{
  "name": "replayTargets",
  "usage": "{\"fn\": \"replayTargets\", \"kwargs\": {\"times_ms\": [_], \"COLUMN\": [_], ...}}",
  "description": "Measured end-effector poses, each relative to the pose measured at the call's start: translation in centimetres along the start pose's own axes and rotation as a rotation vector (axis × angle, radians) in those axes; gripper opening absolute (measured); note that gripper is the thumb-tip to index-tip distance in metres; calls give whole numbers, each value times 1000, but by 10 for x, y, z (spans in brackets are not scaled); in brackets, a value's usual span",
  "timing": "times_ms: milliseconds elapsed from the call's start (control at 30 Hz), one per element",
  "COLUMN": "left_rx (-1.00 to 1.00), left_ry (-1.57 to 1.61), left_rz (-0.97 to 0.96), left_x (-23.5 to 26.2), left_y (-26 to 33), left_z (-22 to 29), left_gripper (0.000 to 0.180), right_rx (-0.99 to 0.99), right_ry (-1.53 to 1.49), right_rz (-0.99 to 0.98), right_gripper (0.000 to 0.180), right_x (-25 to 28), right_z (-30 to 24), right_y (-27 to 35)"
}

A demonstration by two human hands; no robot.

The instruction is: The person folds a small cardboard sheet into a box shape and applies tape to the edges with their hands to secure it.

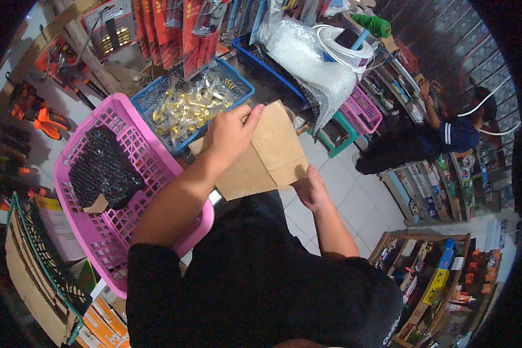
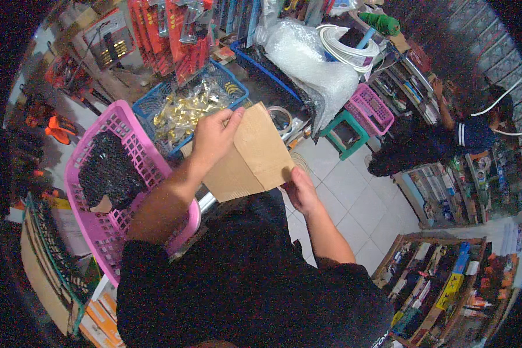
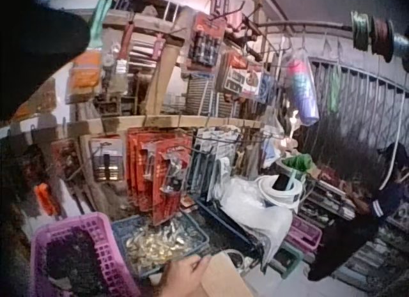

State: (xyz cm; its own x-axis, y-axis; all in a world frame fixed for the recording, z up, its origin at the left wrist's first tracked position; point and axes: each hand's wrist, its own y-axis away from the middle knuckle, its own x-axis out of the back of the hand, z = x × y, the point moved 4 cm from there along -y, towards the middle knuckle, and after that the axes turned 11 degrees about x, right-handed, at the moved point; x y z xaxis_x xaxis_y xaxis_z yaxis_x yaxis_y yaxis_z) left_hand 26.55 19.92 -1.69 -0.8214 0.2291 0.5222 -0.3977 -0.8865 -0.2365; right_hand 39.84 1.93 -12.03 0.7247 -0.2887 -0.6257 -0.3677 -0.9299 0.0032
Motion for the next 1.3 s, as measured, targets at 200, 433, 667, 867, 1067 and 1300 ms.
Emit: {"fn": "replayTargets", "kwargs": {"times_ms": [200,433,667,867,1067,1300], "left_rx": [127,-314,-673,-316,-198,-104], "left_ry": [85,92,-27,142,27,9], "left_rz": [13,20,31,-546,-535,-534], "left_x": [1,-2,13,-16,-24,-23], "left_y": [-3,2,21,22,13,11], "left_z": [-2,5,40,20,8,4], "left_gripper": [31,27,28,29,34,38], "right_rx": [284,270,87,-107,780,593], "right_ry": [443,787,999,1132,1526,863], "right_rz": [156,-43,-305,-480,-109,-300], "right_gripper": [25,28,33,29,21,3], "right_x": [-22,-43,-74,-89,-96,-109], "right_z": [-23,-58,-87,-84,-96,-76], "right_y": [-8,-18,-31,-40,-36,10]}}
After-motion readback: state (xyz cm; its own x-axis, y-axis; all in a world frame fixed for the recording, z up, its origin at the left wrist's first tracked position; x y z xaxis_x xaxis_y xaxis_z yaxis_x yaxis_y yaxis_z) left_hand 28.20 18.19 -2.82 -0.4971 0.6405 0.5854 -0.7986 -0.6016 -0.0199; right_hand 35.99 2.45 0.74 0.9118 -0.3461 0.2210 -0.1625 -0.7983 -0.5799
